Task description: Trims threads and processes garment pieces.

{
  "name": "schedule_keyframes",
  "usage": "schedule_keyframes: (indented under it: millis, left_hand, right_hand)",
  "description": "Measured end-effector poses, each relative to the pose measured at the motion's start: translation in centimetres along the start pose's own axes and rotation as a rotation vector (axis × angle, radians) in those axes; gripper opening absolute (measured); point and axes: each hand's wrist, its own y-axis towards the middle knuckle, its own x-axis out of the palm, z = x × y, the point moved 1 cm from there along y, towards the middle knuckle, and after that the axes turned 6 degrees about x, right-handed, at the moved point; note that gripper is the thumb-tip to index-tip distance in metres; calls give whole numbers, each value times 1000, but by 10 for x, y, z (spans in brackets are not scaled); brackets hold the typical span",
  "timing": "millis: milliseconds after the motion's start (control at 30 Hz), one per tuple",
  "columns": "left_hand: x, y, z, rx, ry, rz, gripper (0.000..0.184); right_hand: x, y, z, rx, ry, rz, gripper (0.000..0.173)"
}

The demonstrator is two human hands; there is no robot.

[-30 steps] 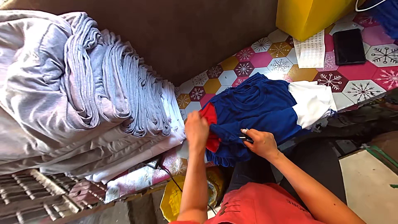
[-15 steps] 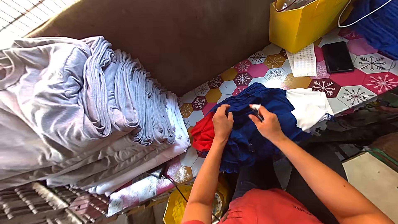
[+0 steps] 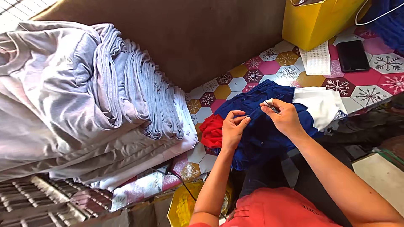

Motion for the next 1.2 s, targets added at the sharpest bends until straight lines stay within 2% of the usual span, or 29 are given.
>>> schedule_keyframes:
  millis: [67, 167, 233, 333, 367, 467, 500, 533, 567, 667, 733, 833, 900, 1033, 1067, 1100, 1200]
  left_hand:
    - [4, -4, 0, 30, 56, -6, 26]
    - [6, -8, -1, 98, 126, -34, 25]
    - [5, -8, -2, 120, 124, -32, 22]
    - [0, -7, -6, 119, 108, 1, 19]
    - [-1, -6, -7, 116, 107, 5, 19]
    - [-4, -6, -9, 96, 98, -4, 20]
    - [-4, -7, -8, 84, 95, -10, 20]
    - [-3, -8, -7, 74, 95, -12, 21]
    - [-3, -9, -5, 72, 100, -12, 21]
    - [2, -16, -1, 102, 157, -19, 23]
    - [6, -19, -2, 161, 198, -37, 22]
    - [10, -22, -7, 252, 283, -61, 20]
    - [10, -23, -11, 268, 308, -61, 18]
    - [11, -24, -14, 262, 264, -53, 9]
    - [12, -24, -14, 267, 278, -48, 8]
    - [13, -24, -15, 269, 298, -50, 9]
    - [14, -24, -14, 258, 369, -56, 12]
  right_hand:
    - [6, -10, -4, -106, -59, 43, 16]
    - [11, -11, -2, -177, -208, -3, 14]
    - [6, -11, 0, -111, -138, -74, 13]
    - [-10, -21, 6, 121, 204, -212, 13]
    - [-19, -28, 8, 140, 210, -308, 13]
    - [-41, -51, 16, 57, -8, -811, 21]
    - [-40, -58, 18, 34, -41, -887, 22]
    - [-38, -62, 16, 30, -29, -842, 21]
    - [-35, -64, 11, 53, 10, -701, 19]
    - [-15, -53, -7, 144, 62, -157, 12]
    - [-2, -41, -12, 151, 10, -25, 12]
    - [12, -33, -15, 162, -113, -58, 12]
    - [14, -31, -12, 218, -94, -117, 11]
    - [17, -32, 8, 392, 427, -229, 12]
    - [19, -33, 11, 396, 483, -222, 12]
    - [20, -35, 12, 369, 467, -203, 11]
    - [20, -40, 6, 219, 206, -112, 8]
